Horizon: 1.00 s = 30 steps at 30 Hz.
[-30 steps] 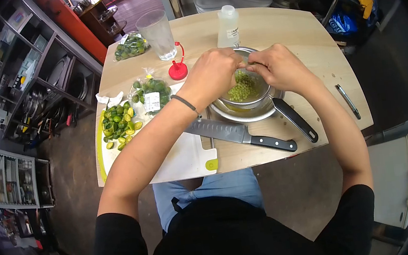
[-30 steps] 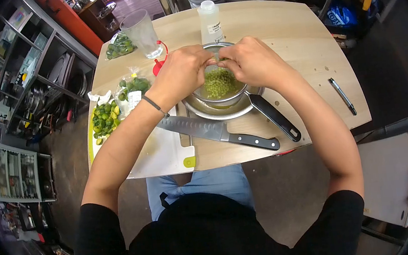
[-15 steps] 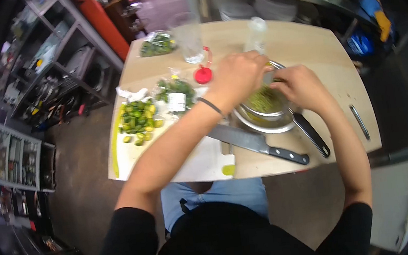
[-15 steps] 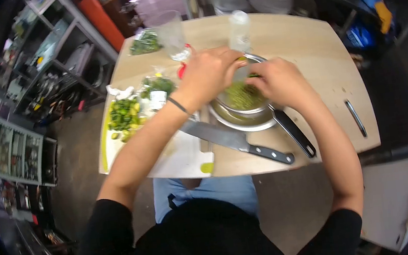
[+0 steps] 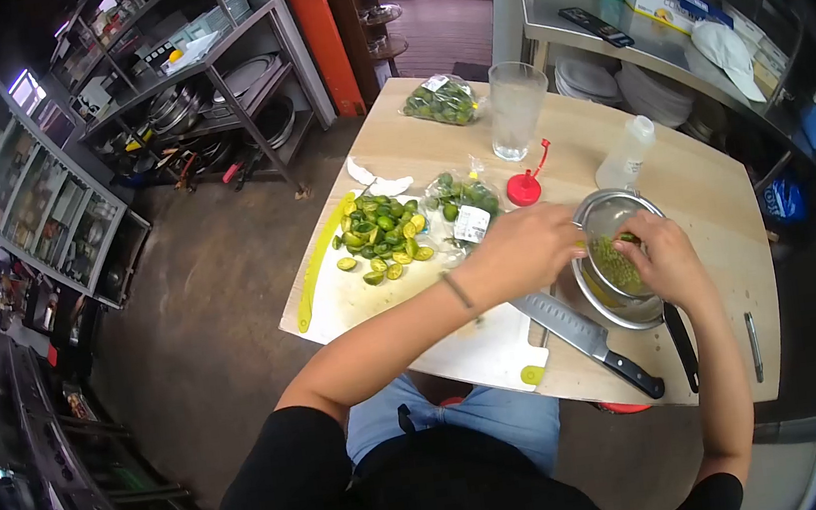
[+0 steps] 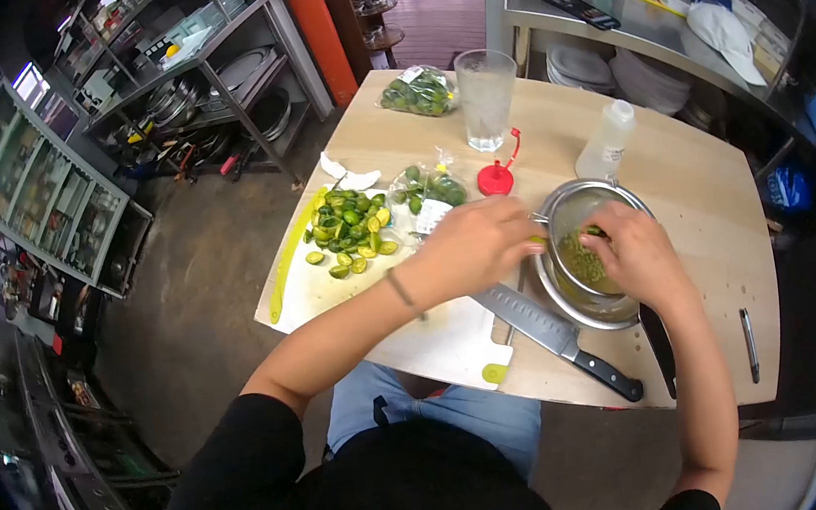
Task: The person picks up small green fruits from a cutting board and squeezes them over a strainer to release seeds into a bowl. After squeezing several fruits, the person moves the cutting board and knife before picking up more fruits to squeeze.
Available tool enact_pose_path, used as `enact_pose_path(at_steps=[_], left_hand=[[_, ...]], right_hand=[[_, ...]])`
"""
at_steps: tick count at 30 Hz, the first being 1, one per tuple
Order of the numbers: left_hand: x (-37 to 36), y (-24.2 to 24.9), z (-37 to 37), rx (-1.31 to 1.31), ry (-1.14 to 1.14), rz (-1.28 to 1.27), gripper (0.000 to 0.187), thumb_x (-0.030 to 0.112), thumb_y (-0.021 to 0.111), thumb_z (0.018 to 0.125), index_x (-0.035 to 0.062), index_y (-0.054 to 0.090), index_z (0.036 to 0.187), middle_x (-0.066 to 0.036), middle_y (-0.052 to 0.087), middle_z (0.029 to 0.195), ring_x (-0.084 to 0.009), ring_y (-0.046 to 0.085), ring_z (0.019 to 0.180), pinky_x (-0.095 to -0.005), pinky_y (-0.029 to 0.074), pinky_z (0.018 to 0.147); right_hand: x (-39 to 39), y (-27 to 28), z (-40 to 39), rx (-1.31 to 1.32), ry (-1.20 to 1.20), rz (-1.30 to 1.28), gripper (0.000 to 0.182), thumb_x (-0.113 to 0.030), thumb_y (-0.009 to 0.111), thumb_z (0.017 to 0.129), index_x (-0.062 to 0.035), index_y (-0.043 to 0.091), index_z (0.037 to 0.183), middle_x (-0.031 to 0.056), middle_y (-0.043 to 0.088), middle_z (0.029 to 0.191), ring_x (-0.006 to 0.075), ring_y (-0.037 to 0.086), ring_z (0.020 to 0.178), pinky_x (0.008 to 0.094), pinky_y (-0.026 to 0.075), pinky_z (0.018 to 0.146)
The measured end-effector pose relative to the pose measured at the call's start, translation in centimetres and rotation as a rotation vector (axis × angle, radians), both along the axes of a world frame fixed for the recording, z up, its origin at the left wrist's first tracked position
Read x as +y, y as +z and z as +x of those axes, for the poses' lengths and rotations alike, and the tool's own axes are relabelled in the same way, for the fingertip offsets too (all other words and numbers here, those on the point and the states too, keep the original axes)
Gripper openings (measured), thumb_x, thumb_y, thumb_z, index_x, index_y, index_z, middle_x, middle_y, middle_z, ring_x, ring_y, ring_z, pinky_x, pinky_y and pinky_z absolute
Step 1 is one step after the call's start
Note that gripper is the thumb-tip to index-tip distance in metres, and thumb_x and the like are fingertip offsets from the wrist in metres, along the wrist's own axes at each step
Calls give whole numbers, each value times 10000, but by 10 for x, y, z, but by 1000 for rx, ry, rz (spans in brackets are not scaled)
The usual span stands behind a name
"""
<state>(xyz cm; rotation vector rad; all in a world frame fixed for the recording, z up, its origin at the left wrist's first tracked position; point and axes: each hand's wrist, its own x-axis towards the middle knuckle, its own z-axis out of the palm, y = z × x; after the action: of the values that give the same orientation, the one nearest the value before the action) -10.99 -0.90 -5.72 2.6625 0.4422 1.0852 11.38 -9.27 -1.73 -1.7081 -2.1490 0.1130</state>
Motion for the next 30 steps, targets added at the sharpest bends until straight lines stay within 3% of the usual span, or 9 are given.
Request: enact_pose_path(at_steps=[4, 7, 11, 17, 19, 21, 23, 25, 30], left_hand=[[24, 11, -104, -18, 275, -122, 173, 147, 720, 819, 52, 708, 963, -112, 644, 848, -287, 637, 786, -364, 517, 713], [47, 7, -175, -118, 523, -201, 152, 114, 728, 820, 29, 720, 945, -131, 675, 823, -224, 614, 661, -322, 493, 632], [61, -21, -218, -137, 685, -321, 171, 97, 740, 814, 27, 722, 969, -120, 685, 829, -192, 614, 672, -306, 491, 636], [62, -52, -219, -172, 564, -396, 199, 115, 748, 813, 28, 715, 990, -105, 692, 871, -232, 635, 780, -338, 500, 709], [66, -55, -222, -151, 553, -197, 239, 142, 741, 825, 30, 699, 1032, -122, 683, 988, -273, 631, 892, -353, 499, 788], [72, -60, -225, -154, 555, -183, 264, 155, 738, 829, 30, 689, 1056, -134, 668, 1044, -284, 627, 947, -356, 494, 830], [77, -65, -222, -164, 529, -173, 289, 169, 736, 833, 29, 679, 1080, -146, 653, 1100, -296, 623, 1001, -359, 489, 872], [76, -66, -221, -187, 438, -362, 349, 238, 746, 824, 16, 669, 1083, -147, 641, 1114, -316, 613, 1044, -372, 483, 910], [71, -63, -220, -178, 416, -428, 324, 208, 736, 837, 18, 668, 1090, -147, 645, 1149, -296, 616, 1068, -359, 483, 914]], right_hand=[[35, 12, -56, 1, 140, -34, 145, -166, 650, 865, -40, 658, 937, 148, 653, 937, 346, 626, 884, 441, 491, 758], [73, -5, -112, -37, 249, -113, 160, -204, 641, 876, -61, 638, 949, 143, 638, 917, 339, 615, 888, 437, 483, 780], [114, -36, -193, 7, 315, -31, 213, -253, 624, 900, -77, 638, 1020, 131, 625, 977, 325, 616, 933, 434, 492, 794], [132, -63, -237, 16, 281, -93, 391, -388, 638, 892, -65, 640, 1114, 131, 623, 1026, 317, 622, 973, 425, 511, 827], [127, -62, -234, 43, 273, -77, 411, -389, 648, 883, -62, 636, 1132, 136, 612, 1035, 322, 615, 979, 421, 507, 840], [122, -64, -232, 65, 258, -53, 432, -391, 658, 875, -59, 631, 1150, 140, 601, 1045, 328, 607, 984, 417, 502, 854], [110, -72, -223, 89, 312, 37, 426, -361, 657, 884, -43, 604, 1163, 160, 576, 1052, 343, 577, 1015, 415, 474, 873], [85, -69, -218, 115, 256, 13, 398, -303, 677, 874, -35, 597, 1156, 169, 565, 1071, 351, 565, 1036, 410, 466, 890], [22, -82, -192, 263, 119, 123, 282, -143, 697, 844, -40, 625, 1096, 148, 593, 1038, 337, 592, 986, 396, 488, 847]])
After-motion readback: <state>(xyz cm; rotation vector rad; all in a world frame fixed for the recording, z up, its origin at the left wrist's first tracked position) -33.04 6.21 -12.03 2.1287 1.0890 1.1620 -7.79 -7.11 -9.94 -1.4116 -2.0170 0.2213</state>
